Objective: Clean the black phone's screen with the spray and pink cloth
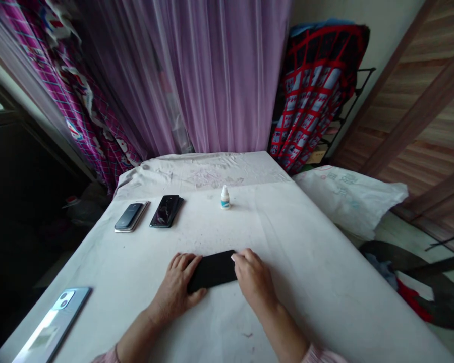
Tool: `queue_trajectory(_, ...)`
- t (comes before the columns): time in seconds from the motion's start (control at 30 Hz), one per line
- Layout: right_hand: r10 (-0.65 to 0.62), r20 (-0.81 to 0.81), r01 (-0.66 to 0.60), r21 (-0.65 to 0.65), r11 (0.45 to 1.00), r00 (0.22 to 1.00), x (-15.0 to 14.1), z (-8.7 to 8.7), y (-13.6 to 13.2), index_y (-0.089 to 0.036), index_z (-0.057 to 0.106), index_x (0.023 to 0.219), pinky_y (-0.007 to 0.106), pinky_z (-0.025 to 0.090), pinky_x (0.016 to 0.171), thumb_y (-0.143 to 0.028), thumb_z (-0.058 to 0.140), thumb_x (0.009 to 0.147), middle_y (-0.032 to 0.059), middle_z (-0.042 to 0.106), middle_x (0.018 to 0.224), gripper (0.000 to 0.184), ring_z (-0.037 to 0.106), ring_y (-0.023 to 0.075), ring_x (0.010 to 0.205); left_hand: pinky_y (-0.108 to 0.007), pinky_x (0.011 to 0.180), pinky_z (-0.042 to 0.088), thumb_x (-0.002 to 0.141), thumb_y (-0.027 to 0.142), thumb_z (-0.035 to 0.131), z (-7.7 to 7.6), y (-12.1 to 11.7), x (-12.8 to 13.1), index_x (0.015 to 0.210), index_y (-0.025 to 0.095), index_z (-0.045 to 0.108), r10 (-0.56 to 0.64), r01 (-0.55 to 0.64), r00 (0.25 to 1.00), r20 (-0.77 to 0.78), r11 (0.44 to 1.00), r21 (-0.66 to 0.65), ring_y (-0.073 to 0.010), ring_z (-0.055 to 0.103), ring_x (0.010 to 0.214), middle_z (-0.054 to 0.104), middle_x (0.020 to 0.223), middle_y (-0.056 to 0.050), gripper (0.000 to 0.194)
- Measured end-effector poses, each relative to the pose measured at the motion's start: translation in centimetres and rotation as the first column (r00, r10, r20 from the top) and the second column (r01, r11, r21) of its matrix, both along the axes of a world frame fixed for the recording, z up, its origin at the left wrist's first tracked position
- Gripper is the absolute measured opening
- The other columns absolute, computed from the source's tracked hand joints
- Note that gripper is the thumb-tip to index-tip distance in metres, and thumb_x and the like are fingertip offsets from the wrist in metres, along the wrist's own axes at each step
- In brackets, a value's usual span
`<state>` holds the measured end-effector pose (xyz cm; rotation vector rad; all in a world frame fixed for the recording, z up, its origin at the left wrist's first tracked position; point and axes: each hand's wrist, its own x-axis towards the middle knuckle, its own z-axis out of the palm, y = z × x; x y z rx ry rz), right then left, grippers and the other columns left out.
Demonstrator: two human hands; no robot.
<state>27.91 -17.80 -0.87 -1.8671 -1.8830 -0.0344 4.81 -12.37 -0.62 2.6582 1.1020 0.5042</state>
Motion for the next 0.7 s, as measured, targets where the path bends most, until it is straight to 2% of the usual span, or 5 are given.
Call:
queue_trajectory(0.13, -0.054, 0.012, 0.054, -0.072, 0.996, 0.998, -0.2, 0.9, 2.9, -0.022, 0.073, 0.094, 0.023, 0.046, 0.07, -0.013, 0.049, 0.089, 0.0052, 0.068, 0.092, 0.026, 0.064, 0.0154, 0.08, -0.059, 0.107, 0.03, 0.069, 0.042, 0.071, 0.3, 0.1, 0.0, 0.133, 0.018, 0.049, -0.001, 0.001, 1.0, 0.015, 1.0, -0.004, -0.033, 0.051, 0.114, 0.056, 0.119, -0.013, 0.072)
queue_trajectory(0.23, -0.055, 0.024, 0.056, -0.082, 0.995, 0.998, -0.3, 1.2, 3.7, -0.021, 0.073, 0.092, 0.023, 0.047, 0.071, -0.011, 0.049, 0.088, 0.0059, 0.068, 0.091, 0.026, 0.064, 0.0159, 0.08, -0.058, 0.108, 0.03, 0.069, 0.04, 0.07, 0.4, 0.0, 0.1, 0.133, 0.018, 0.048, 0.008, -0.008, 1.0, 0.013, 1.0, -0.003, -0.0327, 0.051, 0.114, 0.056, 0.12, -0.013, 0.071)
queue_trajectory(0.53, 0.016, -0.07, -0.017, -0.012, 1.0, 0.997, 0.0, 0.2, -1.1, -0.021, 0.071, 0.101, 0.023, 0.047, 0.07, -0.016, 0.043, 0.092, 0.006, 0.067, 0.09, 0.029, 0.064, 0.0144, 0.077, -0.058, 0.108, 0.03, 0.068, 0.036, 0.069, 0.6, -0.2, 0.2, 0.133, 0.017, 0.048, 0.017, -0.017, 1.0, 0.008, 1.0, -0.02, -0.0326, 0.05, 0.116, 0.056, 0.121, -0.013, 0.071)
queue_trajectory(0.6, 0.007, -0.08, -0.008, -0.009, 1.0, 0.997, 0.0, 0.2, -1.2, -0.02, 0.071, 0.099, 0.023, 0.046, 0.069, -0.016, 0.044, 0.092, 0.0058, 0.067, 0.089, 0.028, 0.064, 0.0144, 0.076, -0.057, 0.108, 0.03, 0.068, 0.036, 0.069, 0.6, -0.2, 0.2, 0.133, 0.017, 0.048, 0.016, -0.016, 1.0, 0.008, 1.0, -0.018, -0.0323, 0.05, 0.115, 0.056, 0.121, -0.012, 0.071)
queue_trajectory(0.7, -0.012, -0.054, 0.011, -0.008, 1.0, 0.998, -0.1, 0.4, 0.2, -0.021, 0.071, 0.097, 0.022, 0.045, 0.068, -0.015, 0.046, 0.091, 0.0049, 0.067, 0.088, 0.026, 0.063, 0.0141, 0.075, -0.057, 0.108, 0.031, 0.067, 0.036, 0.07, 0.6, -0.1, 0.2, 0.131, 0.017, 0.05, 0.012, -0.012, 1.0, 0.012, 1.0, -0.014, -0.0321, 0.05, 0.114, 0.056, 0.12, -0.012, 0.07)
